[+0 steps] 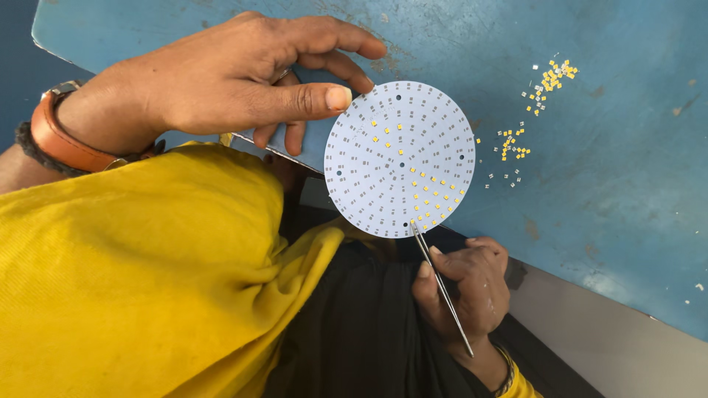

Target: The person uses tweezers to pick up small yellow LED components from a pile on the table and places them into designated spots on a circular LED board. The person rotates the board as needed to access different placement areas.

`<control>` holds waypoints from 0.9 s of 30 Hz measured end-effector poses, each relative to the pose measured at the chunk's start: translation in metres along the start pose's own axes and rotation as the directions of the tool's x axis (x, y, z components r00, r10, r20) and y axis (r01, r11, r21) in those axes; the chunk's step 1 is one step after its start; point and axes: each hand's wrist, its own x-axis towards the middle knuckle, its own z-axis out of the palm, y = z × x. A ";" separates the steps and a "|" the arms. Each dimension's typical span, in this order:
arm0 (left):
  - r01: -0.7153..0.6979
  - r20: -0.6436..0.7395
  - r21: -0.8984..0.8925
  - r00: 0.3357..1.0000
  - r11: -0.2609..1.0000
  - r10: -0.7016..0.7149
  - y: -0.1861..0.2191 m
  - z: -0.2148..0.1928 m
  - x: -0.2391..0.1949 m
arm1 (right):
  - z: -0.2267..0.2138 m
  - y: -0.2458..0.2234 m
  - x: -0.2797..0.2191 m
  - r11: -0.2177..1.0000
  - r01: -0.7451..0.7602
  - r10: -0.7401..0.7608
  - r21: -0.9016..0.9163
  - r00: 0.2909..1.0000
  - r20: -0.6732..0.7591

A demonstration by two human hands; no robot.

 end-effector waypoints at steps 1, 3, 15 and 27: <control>0.002 0.001 0.003 1.000 1.000 -0.002 0.000 0.000 0.000 | -0.001 0.001 0.000 1.000 0.014 -0.014 0.025 1.000 -0.004; 0.017 0.008 -0.003 1.000 1.000 -0.017 0.002 0.000 0.000 | -0.006 0.005 0.003 0.997 0.042 -0.041 0.061 0.999 -0.024; 0.182 0.027 -0.013 0.983 0.983 -0.181 0.009 -0.001 0.010 | -0.047 0.041 0.031 0.943 -0.329 0.331 0.049 0.943 -0.031; 0.194 0.034 -0.012 0.981 0.981 -0.193 0.004 -0.001 0.012 | -0.031 0.057 0.045 0.918 -0.395 0.397 0.044 0.909 -0.128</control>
